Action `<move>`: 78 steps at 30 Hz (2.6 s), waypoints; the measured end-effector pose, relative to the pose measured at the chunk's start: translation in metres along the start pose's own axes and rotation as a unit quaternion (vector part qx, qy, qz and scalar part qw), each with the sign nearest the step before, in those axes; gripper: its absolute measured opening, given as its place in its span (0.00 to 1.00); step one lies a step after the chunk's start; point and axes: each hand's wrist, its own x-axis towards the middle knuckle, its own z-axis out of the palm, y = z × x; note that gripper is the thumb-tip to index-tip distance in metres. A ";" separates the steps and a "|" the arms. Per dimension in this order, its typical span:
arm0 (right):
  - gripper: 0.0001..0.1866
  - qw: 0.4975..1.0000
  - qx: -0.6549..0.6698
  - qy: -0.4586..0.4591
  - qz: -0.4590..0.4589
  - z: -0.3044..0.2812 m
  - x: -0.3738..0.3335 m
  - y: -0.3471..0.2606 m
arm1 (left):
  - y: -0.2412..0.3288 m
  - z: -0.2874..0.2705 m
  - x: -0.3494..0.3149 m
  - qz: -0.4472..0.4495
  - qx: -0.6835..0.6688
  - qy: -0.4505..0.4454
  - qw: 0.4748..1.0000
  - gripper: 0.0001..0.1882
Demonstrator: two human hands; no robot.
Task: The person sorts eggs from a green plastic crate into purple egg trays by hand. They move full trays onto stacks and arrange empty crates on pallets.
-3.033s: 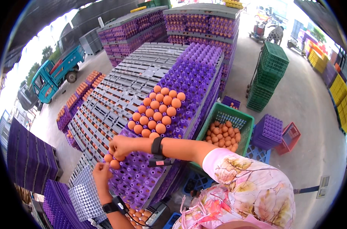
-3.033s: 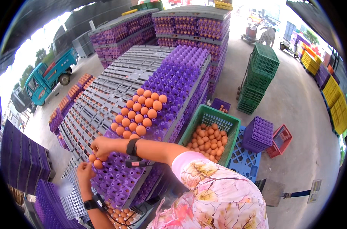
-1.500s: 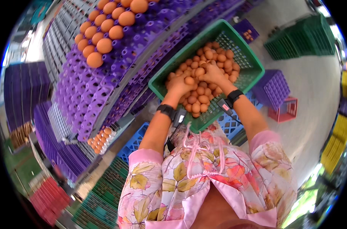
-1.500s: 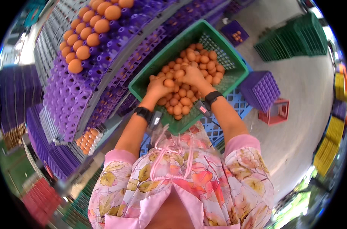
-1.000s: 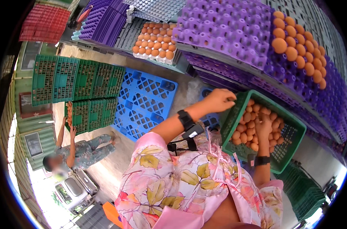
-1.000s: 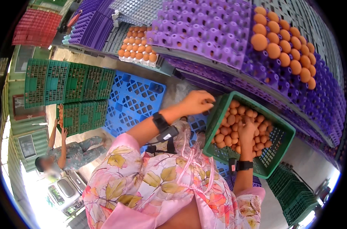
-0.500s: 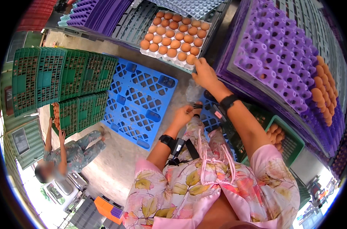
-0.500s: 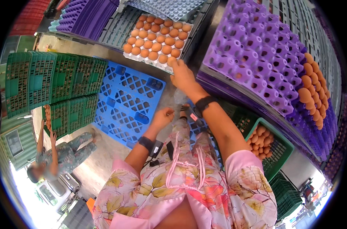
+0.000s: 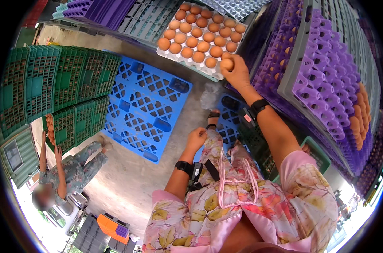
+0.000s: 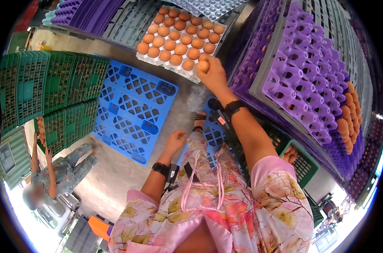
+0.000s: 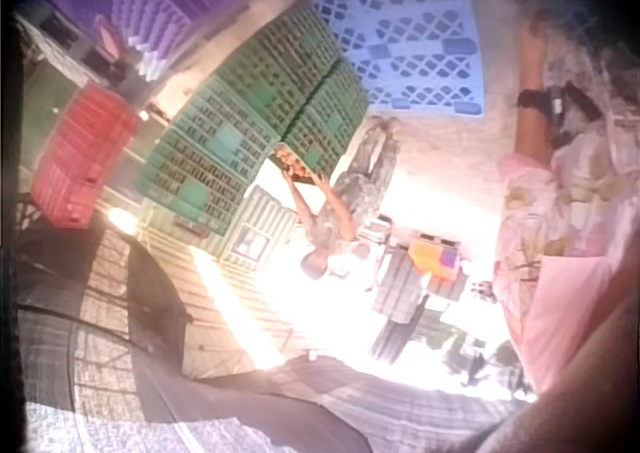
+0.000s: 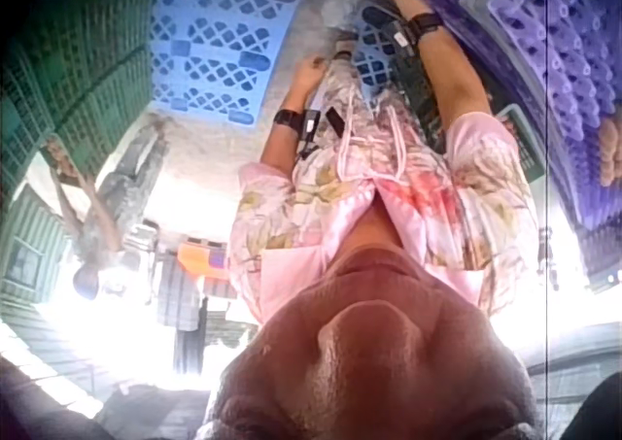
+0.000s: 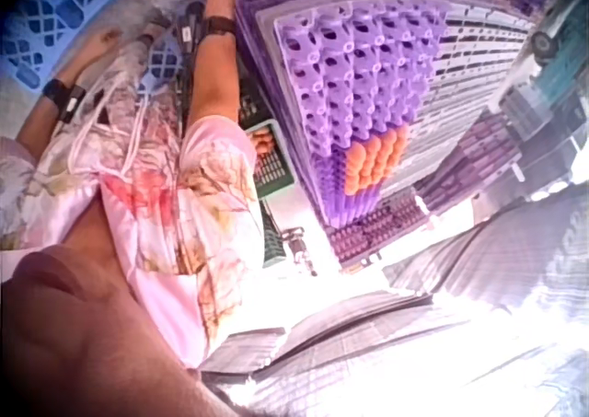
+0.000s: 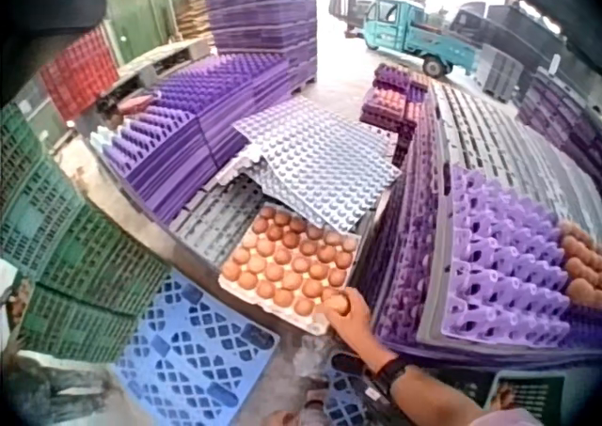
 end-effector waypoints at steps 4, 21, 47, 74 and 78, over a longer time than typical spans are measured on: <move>0.19 0.985 0.103 -0.076 0.112 0.007 0.016 0.003 | 0.006 -0.004 0.007 -0.007 -0.001 0.014 1.000 0.13; 0.09 0.957 -0.260 -0.073 -0.103 0.056 0.019 -0.031 | -0.012 0.008 -0.006 0.029 0.042 -0.029 0.998 0.13; 0.18 0.917 -0.061 0.035 0.391 -0.315 -0.461 0.112 | 0.164 0.146 -0.021 0.172 0.252 -0.348 0.886 0.13; 0.13 0.870 0.231 -0.086 0.427 -0.312 -0.401 0.115 | 0.138 0.123 -0.048 0.201 0.319 -0.282 0.882 0.14; 0.13 0.778 0.517 0.168 0.316 -0.302 -0.403 0.166 | 0.148 0.110 -0.056 0.220 0.347 -0.278 0.868 0.14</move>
